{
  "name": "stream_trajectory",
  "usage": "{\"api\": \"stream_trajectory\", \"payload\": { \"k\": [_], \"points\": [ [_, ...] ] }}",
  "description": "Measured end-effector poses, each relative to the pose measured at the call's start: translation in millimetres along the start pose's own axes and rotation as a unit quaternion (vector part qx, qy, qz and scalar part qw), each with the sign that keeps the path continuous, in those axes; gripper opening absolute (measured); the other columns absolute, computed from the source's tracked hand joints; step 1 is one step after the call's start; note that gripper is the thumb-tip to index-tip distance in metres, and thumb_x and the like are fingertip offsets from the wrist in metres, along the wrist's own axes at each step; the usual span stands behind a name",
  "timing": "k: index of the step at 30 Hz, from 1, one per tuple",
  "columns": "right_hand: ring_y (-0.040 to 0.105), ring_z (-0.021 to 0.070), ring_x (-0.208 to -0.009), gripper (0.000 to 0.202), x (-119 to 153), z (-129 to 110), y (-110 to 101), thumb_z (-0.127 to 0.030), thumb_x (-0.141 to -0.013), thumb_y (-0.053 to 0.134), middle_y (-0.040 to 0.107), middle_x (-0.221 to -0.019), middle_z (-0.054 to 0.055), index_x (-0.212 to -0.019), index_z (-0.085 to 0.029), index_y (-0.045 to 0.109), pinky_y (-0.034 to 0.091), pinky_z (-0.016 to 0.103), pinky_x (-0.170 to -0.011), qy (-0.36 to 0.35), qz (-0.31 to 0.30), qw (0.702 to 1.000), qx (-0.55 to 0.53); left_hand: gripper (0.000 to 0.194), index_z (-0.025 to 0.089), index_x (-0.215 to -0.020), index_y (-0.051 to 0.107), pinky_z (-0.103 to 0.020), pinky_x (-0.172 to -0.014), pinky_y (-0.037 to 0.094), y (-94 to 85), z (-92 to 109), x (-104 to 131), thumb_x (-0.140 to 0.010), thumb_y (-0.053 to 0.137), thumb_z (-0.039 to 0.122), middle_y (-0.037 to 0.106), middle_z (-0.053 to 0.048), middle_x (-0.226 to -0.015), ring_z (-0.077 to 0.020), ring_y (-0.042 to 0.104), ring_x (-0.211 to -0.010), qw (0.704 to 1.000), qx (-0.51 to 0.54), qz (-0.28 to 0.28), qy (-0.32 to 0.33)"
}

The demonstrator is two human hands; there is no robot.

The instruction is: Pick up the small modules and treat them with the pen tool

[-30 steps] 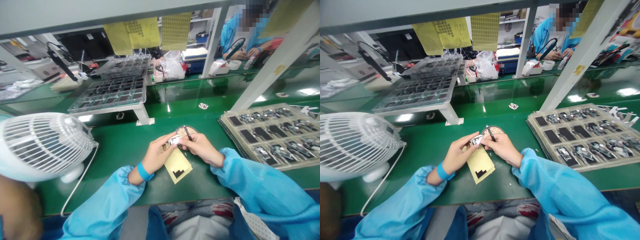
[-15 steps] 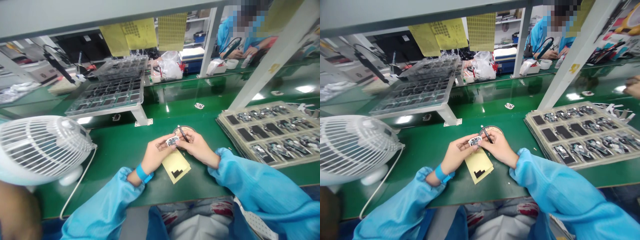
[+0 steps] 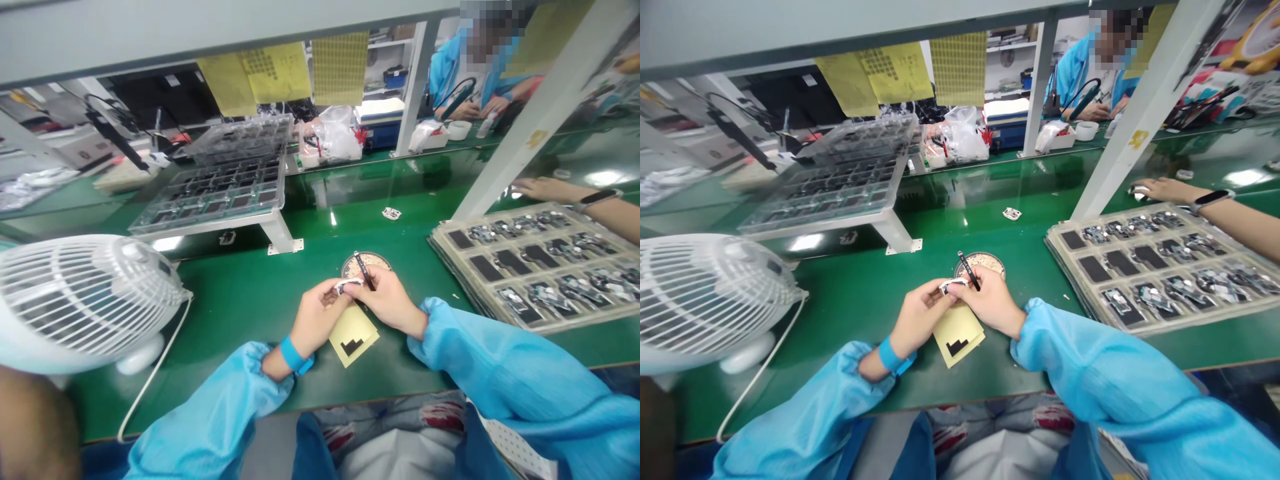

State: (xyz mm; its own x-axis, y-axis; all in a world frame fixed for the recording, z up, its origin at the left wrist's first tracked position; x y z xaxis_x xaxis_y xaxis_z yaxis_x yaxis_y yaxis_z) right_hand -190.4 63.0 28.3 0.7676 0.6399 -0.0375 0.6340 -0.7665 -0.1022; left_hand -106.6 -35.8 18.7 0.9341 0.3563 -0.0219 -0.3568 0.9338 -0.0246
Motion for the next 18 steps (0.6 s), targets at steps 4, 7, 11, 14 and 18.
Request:
{"api": "stream_trajectory", "payload": {
  "k": [4, 7, 11, 14, 18],
  "points": [
    [0.05, 0.014, -0.065, 0.041, 2.4, 5.3, 5.3, -0.051, -0.071, 0.078, 0.056, -0.069, -0.001, -0.074, -0.017, 0.055, 0.04, 0.027, -0.061, -0.002, -0.002, 1.0, -0.012, 0.025, 0.013, -0.094, 0.073, -0.03, -0.076, 0.057, -3.7, 3.4, 3.5, -0.078, 0.076, 0.033, 0.076, -0.008, -0.091, -0.0202, 0.071, -0.082, 1.0, 0.007, 0.026, -0.012],
    [0.051, 0.0147, -0.066, 0.038, 1.3, 4.8, 6.2, -0.052, -0.075, 0.076, 0.058, -0.071, 0.0, -0.075, -0.018, 0.056, 0.042, 0.028, -0.062, -0.014, -0.003, 1.0, 0.004, 0.027, 0.014, -0.096, 0.074, -0.031, -0.078, 0.057, -6.5, 4.9, 2.3, -0.078, 0.075, 0.034, 0.076, -0.008, -0.093, -0.021, 0.071, -0.084, 1.0, 0.002, 0.026, -0.008],
    [0.058, 0.0194, -0.08, 0.029, -1.3, -21.7, -2.1, -0.046, -0.078, 0.075, 0.063, -0.083, 0.004, -0.082, -0.02, 0.064, 0.048, 0.032, -0.074, -0.123, 0.007, 0.984, 0.13, 0.027, 0.016, -0.101, 0.075, -0.031, -0.078, 0.056, -10.4, 1.9, -4.0, -0.081, 0.072, 0.033, 0.076, -0.008, -0.096, -0.0208, 0.07, -0.085, 0.998, -0.057, 0.014, 0.006],
    [0.061, 0.0217, -0.096, 0.018, 1.7, -43.8, -9.0, -0.036, -0.088, 0.067, 0.065, -0.099, 0.007, -0.099, -0.022, 0.068, 0.048, 0.035, -0.087, -0.216, 0.006, 0.961, 0.17, 0.021, 0.017, -0.098, 0.076, -0.028, -0.071, 0.053, -14.1, 5.4, -6.0, -0.082, 0.069, 0.028, 0.076, -0.005, -0.089, -0.0179, 0.067, -0.077, 0.986, -0.163, 0.029, 0.038],
    [0.061, 0.0207, -0.087, 0.014, 6.2, -51.0, -3.7, -0.033, -0.091, 0.064, 0.064, -0.088, 0.006, -0.087, -0.021, 0.07, 0.05, 0.035, -0.082, -0.278, -0.06, 0.939, 0.195, 0.021, 0.017, -0.1, 0.075, -0.027, -0.068, 0.052, -12.3, 9.7, -5.5, -0.083, 0.067, 0.026, 0.075, -0.005, -0.089, -0.0166, 0.065, -0.075, 0.979, -0.192, 0.027, 0.057]
  ]
}}
Point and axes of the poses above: each hand's wrist, its own x-axis away from the middle knuckle, its own y-axis out of the palm, z = x × y, the point moved 10 cm from there along -x, towards the middle knuckle
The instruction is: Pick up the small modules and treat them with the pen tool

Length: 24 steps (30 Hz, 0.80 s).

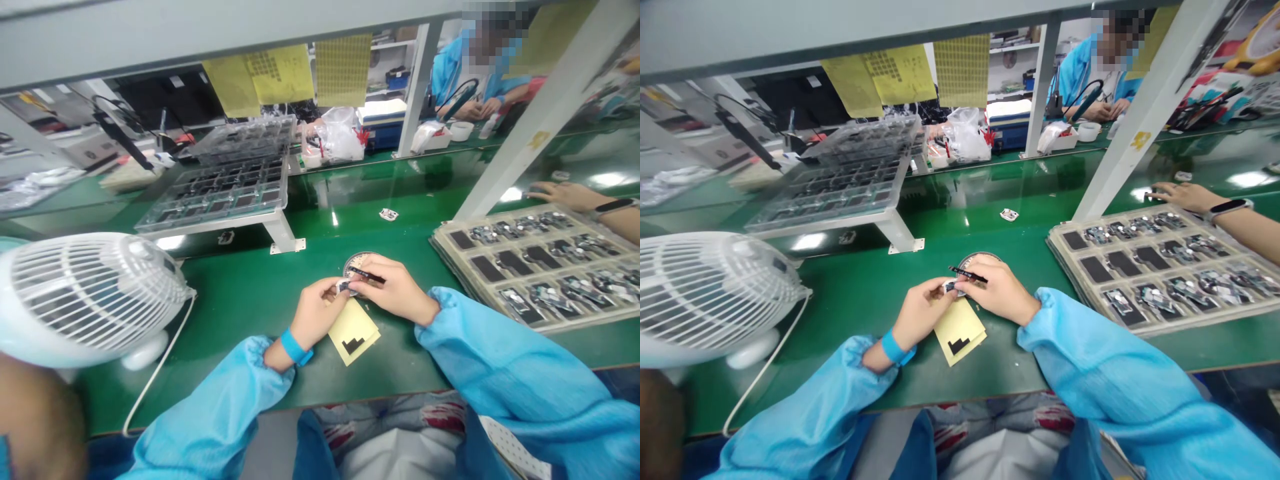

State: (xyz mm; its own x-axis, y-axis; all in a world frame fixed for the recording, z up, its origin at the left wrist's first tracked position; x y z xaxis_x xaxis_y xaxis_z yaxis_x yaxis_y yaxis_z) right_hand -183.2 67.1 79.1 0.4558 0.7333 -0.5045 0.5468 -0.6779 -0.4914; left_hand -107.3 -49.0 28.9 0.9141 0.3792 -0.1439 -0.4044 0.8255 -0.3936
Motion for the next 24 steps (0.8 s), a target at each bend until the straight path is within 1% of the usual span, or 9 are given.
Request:
{"api": "stream_trajectory", "payload": {
  "k": [3, 5, 7, 11, 15, 18, 20, 21, 24],
  "points": [
    [0.058, 0.0205, -0.083, 0.015, 2.4, -2.9, 4.4, -0.033, -0.091, 0.065, 0.062, -0.082, 0.006, -0.09, -0.02, 0.071, 0.049, 0.036, -0.079, -0.035, -0.024, 0.999, 0.028, 0.02, 0.017, -0.098, 0.075, -0.026, -0.066, 0.05, -0.3, 0.8, -0.1, -0.083, 0.067, 0.026, 0.074, -0.004, -0.086, -0.0159, 0.063, -0.073, 1.0, 0.01, 0.0, 0.002],
    [0.058, 0.0208, -0.084, 0.016, 3.3, -4.4, 5.5, -0.033, -0.092, 0.064, 0.063, -0.085, 0.006, -0.098, -0.021, 0.072, 0.049, 0.037, -0.08, -0.048, -0.026, 0.998, 0.039, 0.019, 0.016, -0.096, 0.075, -0.025, -0.065, 0.049, -1.0, 0.1, -0.3, -0.083, 0.067, 0.026, 0.073, -0.004, -0.083, -0.0155, 0.062, -0.071, 1.0, 0.005, 0.001, 0.004],
    [0.058, 0.0213, -0.087, 0.015, 3.3, -5.2, 6.4, -0.031, -0.093, 0.063, 0.063, -0.087, 0.007, -0.1, -0.021, 0.072, 0.049, 0.037, -0.082, -0.053, -0.029, 0.997, 0.047, 0.018, 0.016, -0.096, 0.075, -0.025, -0.065, 0.048, -1.5, -0.3, -0.6, -0.083, 0.067, 0.026, 0.073, -0.004, -0.083, -0.0157, 0.061, -0.072, 1.0, -0.004, 0.001, 0.011],
    [0.058, 0.0214, -0.087, 0.01, 2.1, -2.7, 8.9, -0.029, -0.091, 0.065, 0.063, -0.087, 0.007, -0.092, -0.021, 0.071, 0.048, 0.037, -0.082, -0.049, -0.039, 0.997, 0.051, 0.017, 0.02, -0.098, 0.076, -0.026, -0.066, 0.046, -2.1, 5.4, -0.7, -0.085, 0.065, 0.024, 0.072, -0.003, -0.084, -0.0161, 0.06, -0.073, 0.998, -0.047, -0.003, 0.048],
    [0.058, 0.0208, -0.086, 0.008, 1.5, 0.5, 12.0, -0.027, -0.09, 0.066, 0.063, -0.086, 0.006, -0.089, -0.02, 0.071, 0.048, 0.036, -0.082, -0.045, -0.052, 0.997, 0.035, 0.018, 0.024, -0.1, 0.076, -0.029, -0.074, 0.047, 1.2, 17.8, 1.9, -0.088, 0.062, 0.022, 0.071, -0.003, -0.086, -0.0178, 0.062, -0.079, 0.987, -0.125, -0.022, 0.093],
    [0.059, 0.0206, -0.087, 0.01, -0.1, 5.6, 6.8, -0.029, -0.089, 0.068, 0.065, -0.087, 0.006, -0.088, -0.02, 0.071, 0.049, 0.035, -0.082, -0.022, -0.052, 0.998, 0.002, 0.021, 0.025, -0.103, 0.075, -0.031, -0.08, 0.048, 0.7, 20.3, 2.5, -0.09, 0.059, 0.024, 0.073, -0.004, -0.094, -0.0198, 0.065, -0.087, 0.984, -0.144, -0.025, 0.105],
    [0.061, 0.0198, -0.087, 0.01, -1.5, 14.0, -2.1, -0.029, -0.089, 0.068, 0.066, -0.089, 0.005, -0.09, -0.02, 0.071, 0.049, 0.033, -0.081, 0.011, -0.044, 0.999, -0.003, 0.025, 0.025, -0.111, 0.072, -0.031, -0.081, 0.049, -6.1, 15.2, -3.3, -0.09, 0.059, 0.027, 0.073, -0.005, -0.101, -0.0201, 0.066, -0.089, 0.985, -0.14, -0.007, 0.097],
    [0.061, 0.0195, -0.087, 0.01, -1.8, 19.6, -6.8, -0.028, -0.089, 0.067, 0.066, -0.091, 0.005, -0.093, -0.02, 0.071, 0.049, 0.032, -0.081, 0.03, -0.044, 0.998, 0.014, 0.027, 0.025, -0.115, 0.07, -0.03, -0.079, 0.049, -11.6, 10.5, -9.5, -0.09, 0.059, 0.028, 0.073, -0.005, -0.101, -0.0197, 0.066, -0.087, 0.986, -0.142, 0.009, 0.087],
    [0.062, 0.0199, -0.086, 0.016, 0.0, 38.8, -18.4, -0.024, -0.091, 0.062, 0.066, -0.093, 0.006, -0.103, -0.022, 0.073, 0.047, 0.032, -0.08, 0.089, -0.055, 0.987, 0.123, 0.031, 0.023, -0.118, 0.065, -0.028, -0.068, 0.048, -29.3, -4.6, -44.3, -0.09, 0.06, 0.034, 0.072, -0.003, -0.09, -0.0179, 0.065, -0.075, 0.98, -0.182, 0.049, 0.056]
  ]
}}
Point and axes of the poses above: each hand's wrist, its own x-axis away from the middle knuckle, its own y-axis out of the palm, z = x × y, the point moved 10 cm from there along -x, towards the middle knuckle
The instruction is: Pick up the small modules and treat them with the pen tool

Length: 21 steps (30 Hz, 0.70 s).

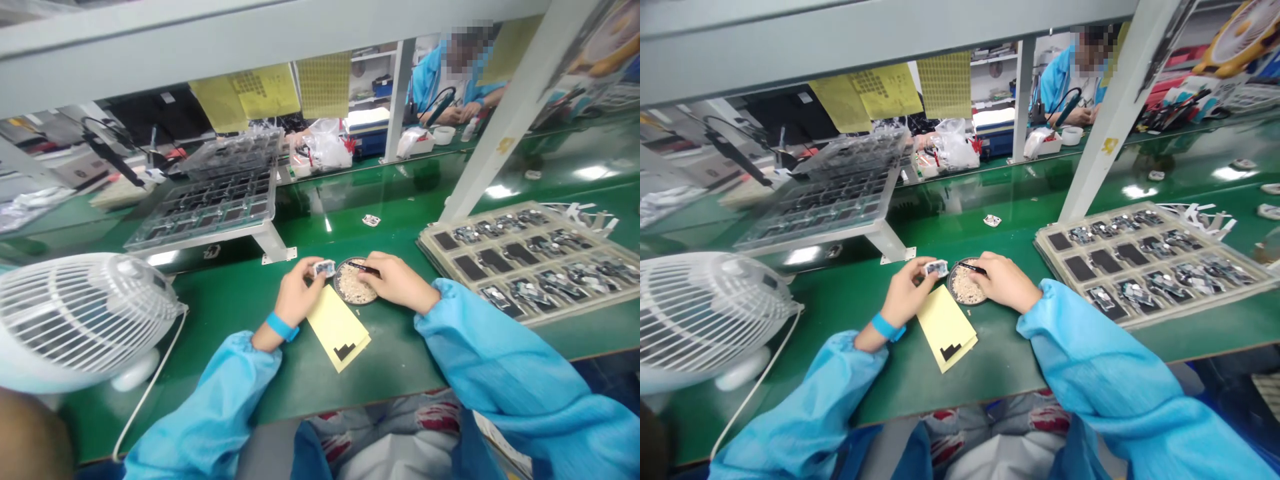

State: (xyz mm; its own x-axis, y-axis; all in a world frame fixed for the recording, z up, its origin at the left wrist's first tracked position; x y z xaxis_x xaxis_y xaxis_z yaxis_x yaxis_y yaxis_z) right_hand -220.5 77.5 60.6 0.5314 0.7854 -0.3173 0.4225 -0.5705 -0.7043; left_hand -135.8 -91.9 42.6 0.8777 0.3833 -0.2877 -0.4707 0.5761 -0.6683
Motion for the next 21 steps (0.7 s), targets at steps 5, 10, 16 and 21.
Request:
{"api": "stream_trajectory", "payload": {
  "k": [5, 10, 16, 21],
  "points": [
    [0.061, 0.0196, -0.083, 0.015, 0.5, 11.5, -8.2, -0.02, -0.089, 0.061, 0.064, -0.089, 0.006, -0.096, -0.02, 0.074, 0.045, 0.032, -0.077, 0.031, 0.025, 0.997, 0.064, 0.029, 0.022, -0.117, 0.063, -0.031, -0.077, 0.047, 4.5, -26.1, -92.3, -0.096, 0.047, 0.032, 0.071, -0.006, -0.095, -0.0214, 0.066, -0.086, 0.984, -0.173, -0.014, -0.044],
    [0.059, 0.0168, -0.078, 0.021, -1.7, 1.5, -26.1, -0.026, -0.095, 0.055, 0.061, -0.081, 0.005, -0.084, -0.018, 0.071, 0.045, 0.029, -0.074, 0.012, 0.09, 0.996, 0.018, 0.037, 0.014, -0.122, 0.063, -0.05, -0.097, 0.038, 29.1, -12.9, -158.8, -0.09, 0.05, 0.027, 0.055, -0.022, -0.133, -0.0385, 0.046, -0.126, 0.974, -0.224, 0.009, -0.041],
    [0.049, 0.0141, -0.065, 0.046, 0.7, -3.9, -46.2, -0.043, -0.098, 0.05, 0.051, -0.067, 0.002, -0.057, -0.02, 0.05, 0.04, 0.029, -0.066, 0.001, 0.159, 0.987, -0.012, 0.055, 0.013, -0.122, 0.063, -0.054, -0.106, 0.028, 107.1, 34.7, -177.7, -0.083, 0.061, 0.051, 0.053, -0.022, -0.134, -0.0401, 0.04, -0.129, 0.977, -0.209, -0.047, 0.022],
    [0.055, 0.0146, -0.056, 0.047, 2.1, 24.4, -33.3, -0.058, -0.093, 0.051, 0.055, -0.055, 0.0, -0.07, -0.018, 0.062, 0.043, 0.028, -0.057, 0.123, 0.134, 0.967, -0.176, 0.046, 0.01, -0.103, 0.07, -0.053, -0.106, 0.029, 122.0, 49.1, -167.3, -0.076, 0.07, 0.047, 0.059, -0.023, -0.123, -0.0406, 0.044, -0.126, 0.983, -0.165, -0.075, 0.024]
  ]
}}
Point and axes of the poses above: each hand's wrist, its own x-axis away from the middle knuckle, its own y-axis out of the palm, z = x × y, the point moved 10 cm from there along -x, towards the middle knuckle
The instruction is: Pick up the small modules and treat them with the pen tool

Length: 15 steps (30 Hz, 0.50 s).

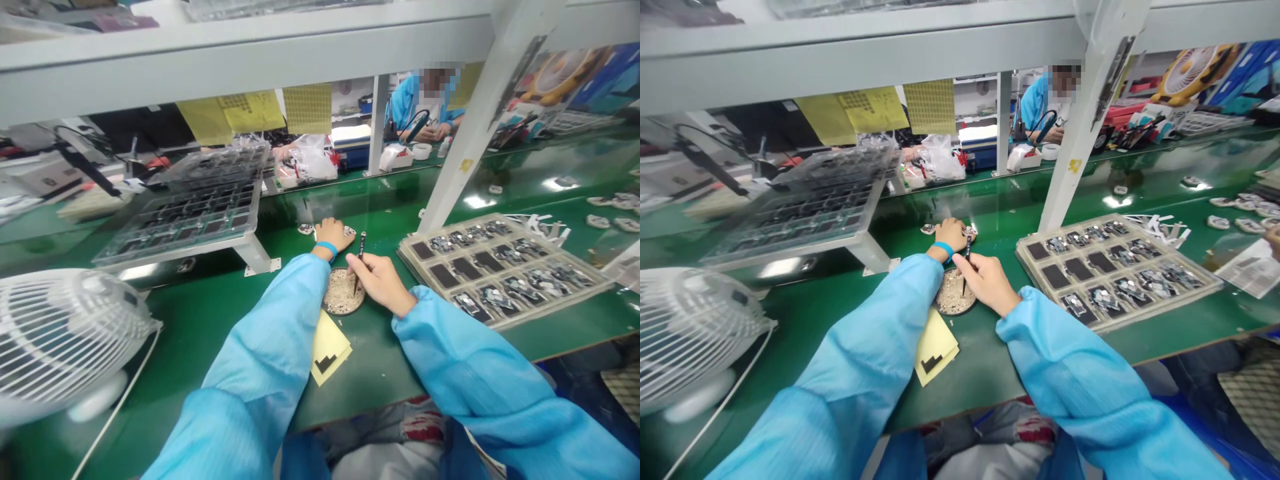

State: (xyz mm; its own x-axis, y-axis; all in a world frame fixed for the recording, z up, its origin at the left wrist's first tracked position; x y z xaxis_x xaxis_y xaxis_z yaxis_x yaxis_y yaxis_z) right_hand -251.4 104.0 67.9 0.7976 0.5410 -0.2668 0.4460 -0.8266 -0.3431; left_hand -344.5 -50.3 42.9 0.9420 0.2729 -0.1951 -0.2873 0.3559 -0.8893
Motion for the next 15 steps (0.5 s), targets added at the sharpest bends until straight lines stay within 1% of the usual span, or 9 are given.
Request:
{"api": "stream_trajectory", "payload": {
  "k": [2, 4, 6, 8, 9, 10, 12, 13, 15],
  "points": [
    [0.059, 0.0151, -0.055, 0.042, 3.6, 9.0, 16.1, -0.058, -0.088, 0.059, 0.062, -0.06, 0.001, -0.082, -0.017, 0.065, 0.047, 0.028, -0.055, 0.058, -0.056, 0.993, -0.091, 0.04, 0.011, -0.096, 0.071, -0.05, -0.105, 0.031, -12.3, -7.2, 12.9, -0.074, 0.072, 0.044, 0.062, -0.022, -0.121, -0.0397, 0.046, -0.125, 0.999, 0.033, 0.0, -0.004],
    [0.062, 0.0155, -0.058, 0.038, 13.0, 5.7, 37.9, -0.053, -0.082, 0.069, 0.066, -0.068, 0.002, -0.09, -0.017, 0.064, 0.052, 0.029, -0.055, 0.074, -0.132, 0.976, -0.159, 0.042, 0.01, -0.097, 0.07, -0.046, -0.099, 0.04, -28.3, -21.8, 35.3, -0.076, 0.071, 0.047, 0.066, -0.02, -0.115, -0.0358, 0.056, -0.116, 0.997, 0.077, -0.004, -0.018],
    [0.065, 0.0162, -0.066, 0.035, 28.2, -3.8, 60.4, -0.048, -0.078, 0.075, 0.068, -0.076, 0.003, -0.092, -0.017, 0.065, 0.057, 0.03, -0.061, 0.069, -0.21, 0.954, -0.201, 0.047, 0.011, -0.105, 0.068, -0.038, -0.083, 0.049, -42.6, -38.5, 68.3, -0.085, 0.06, 0.053, 0.07, -0.017, -0.107, -0.028, 0.066, -0.099, 0.991, 0.13, -0.019, -0.034],
    [0.067, 0.0171, -0.072, 0.033, 46.8, -8.7, 80.9, -0.045, -0.078, 0.076, 0.068, -0.079, 0.004, -0.089, -0.016, 0.066, 0.059, 0.032, -0.067, 0.08, -0.27, 0.932, -0.228, 0.049, 0.014, -0.11, 0.064, -0.029, -0.066, 0.05, -49.6, -51.9, 109.3, -0.093, 0.045, 0.056, 0.072, -0.014, -0.105, -0.0202, 0.07, -0.084, 0.97, 0.233, -0.053, -0.045],
    [0.068, 0.0173, -0.074, 0.032, 55.6, -8.8, 89.8, -0.044, -0.077, 0.076, 0.069, -0.08, 0.004, -0.089, -0.016, 0.066, 0.059, 0.033, -0.07, 0.091, -0.291, 0.923, -0.235, 0.047, 0.014, -0.112, 0.062, -0.027, -0.06, 0.048, -48.1, -55.9, 131.0, -0.092, 0.049, 0.054, 0.071, -0.016, -0.108, -0.019, 0.071, -0.082, 0.923, 0.372, -0.082, -0.058],
    [0.069, 0.0173, -0.075, 0.032, 63.2, -7.5, 97.3, -0.044, -0.077, 0.076, 0.069, -0.08, 0.004, -0.09, -0.016, 0.065, 0.059, 0.033, -0.072, 0.101, -0.306, 0.916, -0.239, 0.044, 0.014, -0.112, 0.06, -0.025, -0.056, 0.046, -45.0, -58.9, 152.1, -0.089, 0.057, 0.051, 0.071, -0.016, -0.109, -0.018, 0.071, -0.079, 0.862, 0.488, -0.109, -0.078],
    [0.068, 0.0161, -0.074, 0.032, 73.2, -2.6, 107.8, -0.043, -0.079, 0.075, 0.069, -0.08, 0.003, -0.093, -0.016, 0.064, 0.057, 0.03, -0.071, 0.109, -0.322, 0.914, -0.222, 0.044, 0.015, -0.112, 0.057, -0.021, -0.051, 0.043, -38.3, -63.5, 187.2, -0.079, 0.074, 0.038, 0.072, -0.013, -0.1, -0.0156, 0.07, -0.071, 0.776, 0.603, -0.144, -0.114],
    [0.067, 0.0151, -0.072, 0.032, 75.8, 0.2, 111.2, -0.043, -0.079, 0.075, 0.069, -0.08, 0.003, -0.093, -0.016, 0.064, 0.055, 0.028, -0.068, 0.105, -0.328, 0.917, -0.201, 0.048, 0.015, -0.112, 0.056, -0.019, -0.049, 0.041, -34.5, -64.6, 199.8, -0.073, 0.08, 0.032, 0.072, -0.01, -0.093, -0.0144, 0.069, -0.068, 0.755, 0.624, -0.157, -0.126],
    [0.065, 0.0135, -0.069, 0.03, 77.7, 5.9, 115.5, -0.042, -0.08, 0.075, 0.069, -0.077, 0.002, -0.091, -0.016, 0.064, 0.051, 0.024, -0.063, 0.094, -0.339, 0.921, -0.165, 0.055, 0.016, -0.111, 0.055, -0.016, -0.045, 0.037, -27.7, -63.7, 213.9, -0.067, 0.085, 0.025, 0.071, -0.004, -0.084, -0.0117, 0.066, -0.061, 0.748, 0.628, -0.172, -0.128]
  ]
}}
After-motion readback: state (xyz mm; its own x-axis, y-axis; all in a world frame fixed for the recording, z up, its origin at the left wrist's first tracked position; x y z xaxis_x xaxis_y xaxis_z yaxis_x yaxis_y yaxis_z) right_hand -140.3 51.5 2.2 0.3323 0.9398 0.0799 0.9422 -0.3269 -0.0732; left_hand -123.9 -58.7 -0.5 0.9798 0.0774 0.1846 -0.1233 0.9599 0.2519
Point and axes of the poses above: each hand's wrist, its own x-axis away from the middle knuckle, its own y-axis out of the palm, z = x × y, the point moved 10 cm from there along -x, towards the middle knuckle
